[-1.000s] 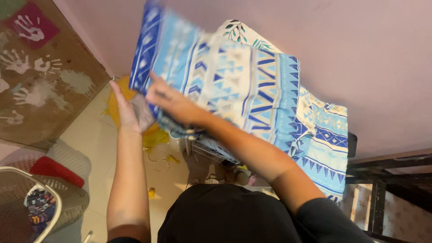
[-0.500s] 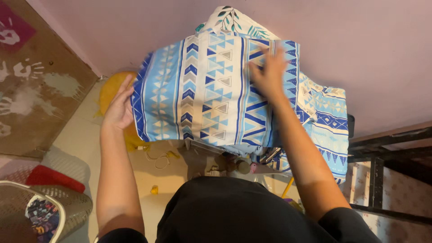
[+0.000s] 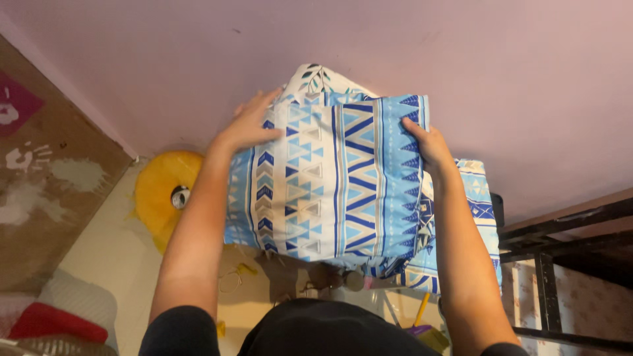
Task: The person folds multiple blue and white patterned sheets and pillowcases by hand, aligning edges and making repeated folds. The folded items are stacked on a small white cabinet next to a bed. The person also briefly handles a light-colored cloth at the end.
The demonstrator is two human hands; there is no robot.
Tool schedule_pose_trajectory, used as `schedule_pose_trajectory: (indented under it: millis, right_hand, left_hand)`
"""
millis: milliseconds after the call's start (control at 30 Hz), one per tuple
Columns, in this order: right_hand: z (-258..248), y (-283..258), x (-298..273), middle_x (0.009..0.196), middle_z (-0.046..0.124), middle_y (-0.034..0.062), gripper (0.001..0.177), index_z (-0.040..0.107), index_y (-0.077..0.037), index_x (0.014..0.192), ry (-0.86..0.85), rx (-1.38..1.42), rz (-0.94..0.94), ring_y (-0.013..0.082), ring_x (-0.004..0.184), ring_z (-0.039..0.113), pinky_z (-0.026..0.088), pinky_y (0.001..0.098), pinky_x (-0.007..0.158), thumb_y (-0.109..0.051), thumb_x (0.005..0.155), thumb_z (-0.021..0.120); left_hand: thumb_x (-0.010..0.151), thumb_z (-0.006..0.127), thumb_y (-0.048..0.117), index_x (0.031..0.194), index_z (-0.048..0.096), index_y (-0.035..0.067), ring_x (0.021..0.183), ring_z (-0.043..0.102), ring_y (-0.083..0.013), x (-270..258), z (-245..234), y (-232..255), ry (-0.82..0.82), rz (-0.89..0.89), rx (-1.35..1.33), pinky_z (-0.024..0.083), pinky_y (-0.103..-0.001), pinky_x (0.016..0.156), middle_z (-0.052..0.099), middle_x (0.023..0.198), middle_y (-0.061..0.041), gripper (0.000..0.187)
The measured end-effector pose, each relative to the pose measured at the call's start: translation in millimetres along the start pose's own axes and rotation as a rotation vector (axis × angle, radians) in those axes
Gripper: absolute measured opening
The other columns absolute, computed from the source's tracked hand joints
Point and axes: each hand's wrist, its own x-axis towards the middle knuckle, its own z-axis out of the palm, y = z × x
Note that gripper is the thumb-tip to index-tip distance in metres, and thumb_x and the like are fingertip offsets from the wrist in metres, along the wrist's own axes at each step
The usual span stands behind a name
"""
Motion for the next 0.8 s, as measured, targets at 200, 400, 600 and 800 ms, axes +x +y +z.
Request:
schedule_pose_trajectory:
  millis: [200, 400, 600, 800]
  right_hand:
    - [-2.2, -35.1, -48.9, 0.110, 0.072, 0.0072, 0.036, 0.067, 0.000, 0.120, 0.027, 0.053, -0.239, 0.0134, 0.094, 0.070, 0.058, 0.0309, 0.083, -0.032, 0.104, 0.065]
    - [-2.2, -41.1, -72.7, 0.113, 0.072, 0.0063, 0.036, 0.067, -0.002, 0.121, 0.080, 0.153, -0.294, 0.0122, 0.099, 0.070, 0.059, 0.0292, 0.087, -0.034, 0.105, 0.063]
    - [-6.5, -71.1, -93.2, 0.109, 0.071, 0.0099, 0.037, 0.066, -0.001, 0.119, 0.108, 0.156, -0.249, 0.0165, 0.094, 0.070, 0.059, 0.0324, 0.084, -0.036, 0.106, 0.063]
    - [-18.5, -161.0, -43.6, 0.121, 0.071, 0.0091, 0.035, 0.062, 0.002, 0.131, -0.056, 0.130, -0.681, 0.0173, 0.107, 0.070, 0.059, 0.0337, 0.097, -0.027, 0.111, 0.064]
  left_hand:
    - [0.058, 0.089, 0.065, 0.159, 0.027, 0.011, 0.153, 0.020, -0.0364, 50.4, -3.3, 70.3, -0.211, 0.029, 0.192, -0.008, -0.068, 0.114, 0.039, 0.156, -0.024, 0.131]
    - [0.056, 0.087, 0.052, 0.116, 0.078, 0.006, 0.098, 0.076, -0.0217, 39.6, -30.8, 58.2, -0.564, -0.122, -0.112, 0.057, -0.032, 0.084, 0.081, 0.111, -0.013, 0.076]
    - [0.065, 0.086, 0.043, 0.108, 0.080, 0.000, 0.081, 0.077, -0.0214, 2.1, -84.3, 82.5, -0.627, -0.231, -0.154, 0.061, -0.034, 0.073, 0.083, 0.097, -0.014, 0.061]
    - [0.080, 0.084, 0.037, 0.112, 0.080, 0.011, 0.076, 0.070, -0.0217, 30.2, -170.9, 158.9, -0.011, 0.266, 0.138, 0.055, -0.039, 0.071, 0.078, 0.089, -0.010, 0.041]
